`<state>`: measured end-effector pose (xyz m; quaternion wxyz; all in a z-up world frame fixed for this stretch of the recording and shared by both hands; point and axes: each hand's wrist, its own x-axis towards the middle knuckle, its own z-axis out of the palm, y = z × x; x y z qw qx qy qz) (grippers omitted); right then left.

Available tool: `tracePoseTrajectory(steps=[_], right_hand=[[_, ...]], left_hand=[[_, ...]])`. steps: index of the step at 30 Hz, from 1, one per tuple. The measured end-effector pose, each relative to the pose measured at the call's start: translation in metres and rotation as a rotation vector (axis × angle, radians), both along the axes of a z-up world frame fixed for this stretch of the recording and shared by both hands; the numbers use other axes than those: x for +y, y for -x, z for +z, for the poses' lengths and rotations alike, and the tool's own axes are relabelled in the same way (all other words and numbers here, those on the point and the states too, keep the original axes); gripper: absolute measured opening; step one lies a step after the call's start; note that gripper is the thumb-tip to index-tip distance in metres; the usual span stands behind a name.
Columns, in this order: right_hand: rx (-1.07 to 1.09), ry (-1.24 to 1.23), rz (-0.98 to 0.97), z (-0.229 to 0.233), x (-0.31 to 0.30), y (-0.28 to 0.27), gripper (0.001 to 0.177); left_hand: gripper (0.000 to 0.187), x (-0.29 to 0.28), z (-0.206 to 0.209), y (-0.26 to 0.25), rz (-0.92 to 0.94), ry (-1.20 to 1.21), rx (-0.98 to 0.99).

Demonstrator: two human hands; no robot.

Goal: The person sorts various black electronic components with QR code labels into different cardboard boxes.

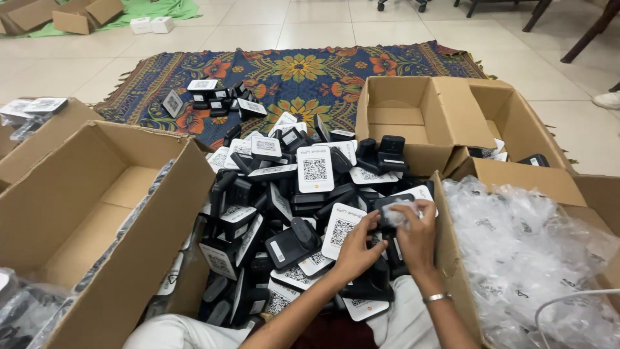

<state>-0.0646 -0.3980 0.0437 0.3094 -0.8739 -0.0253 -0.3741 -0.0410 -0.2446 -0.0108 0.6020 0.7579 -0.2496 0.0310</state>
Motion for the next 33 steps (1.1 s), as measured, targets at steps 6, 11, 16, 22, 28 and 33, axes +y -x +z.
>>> tracePoseTrajectory(steps=[6, 11, 16, 22, 28, 33], right_hand=[[-0.091, 0.071, -0.313, -0.024, -0.124, -0.013, 0.047], [0.190, 0.306, -0.382, -0.180, -0.252, -0.033, 0.042], [0.425, 0.271, -0.265, -0.259, -0.297, -0.029, 0.043], [0.686, 0.539, -0.440, -0.264, -0.263, -0.027, 0.034], [0.548, 0.602, -0.505, -0.258, -0.242, -0.027, 0.029], [0.642, 0.533, -0.538, -0.230, -0.229, -0.010, 0.024]], left_hand=[[0.075, -0.058, -0.011, 0.015, -0.147, -0.011, 0.088], [0.071, -0.092, -0.017, 0.024, -0.233, -0.015, 0.166], [0.068, -0.117, -0.031, 0.024, -0.277, -0.022, 0.204], [0.065, -0.135, -0.054, 0.024, -0.303, -0.015, 0.253], [0.062, -0.119, -0.050, 0.024, -0.297, -0.011, 0.261], [0.058, -0.074, -0.052, 0.017, -0.240, 0.019, 0.266]])
